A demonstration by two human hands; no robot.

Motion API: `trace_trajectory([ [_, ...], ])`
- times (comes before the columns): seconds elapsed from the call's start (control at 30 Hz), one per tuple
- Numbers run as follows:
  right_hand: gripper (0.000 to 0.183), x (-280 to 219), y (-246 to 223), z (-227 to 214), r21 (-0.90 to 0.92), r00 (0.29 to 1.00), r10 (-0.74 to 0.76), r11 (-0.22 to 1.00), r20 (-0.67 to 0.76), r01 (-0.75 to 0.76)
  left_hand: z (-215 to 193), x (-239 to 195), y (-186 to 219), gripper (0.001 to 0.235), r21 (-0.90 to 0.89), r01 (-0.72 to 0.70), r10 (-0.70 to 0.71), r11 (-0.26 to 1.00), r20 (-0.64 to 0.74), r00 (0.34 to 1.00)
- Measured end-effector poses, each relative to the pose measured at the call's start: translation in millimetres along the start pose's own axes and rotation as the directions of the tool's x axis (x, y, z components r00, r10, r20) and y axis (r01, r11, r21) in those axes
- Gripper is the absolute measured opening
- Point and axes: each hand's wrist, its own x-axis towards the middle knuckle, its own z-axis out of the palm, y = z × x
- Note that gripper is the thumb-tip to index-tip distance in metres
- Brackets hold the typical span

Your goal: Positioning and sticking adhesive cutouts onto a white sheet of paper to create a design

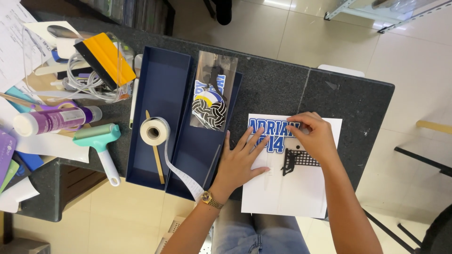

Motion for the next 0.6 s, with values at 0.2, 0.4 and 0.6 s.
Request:
trace_trajectory([
  [0.2, 0.023, -5.0, -5.2, 0.5, 0.041, 0.998, -0.041, 0.998, -0.036, 0.043, 4.4, 0.6, -0.5, 0.086, 0.044, 0.001, 0.001, 0.999, -0.04, 0.999],
  [0.4, 0.02, -3.1, 29.7, 1.7, 0.186, 0.986, -0.082, 0.977, -0.147, 0.109, 7.2, 0.6, -1.7, 0.085, 0.057, -0.015, 0.018, 0.998, -0.059, 0.998],
  [0.6, 0.019, 4.0, 49.3, -2.2, 0.724, 0.977, 0.153, 0.69, -0.152, 0.004, 5.8, 1.4, -0.3, 0.083, 0.033, -0.009, 0.011, 0.999, -0.056, 0.998],
])
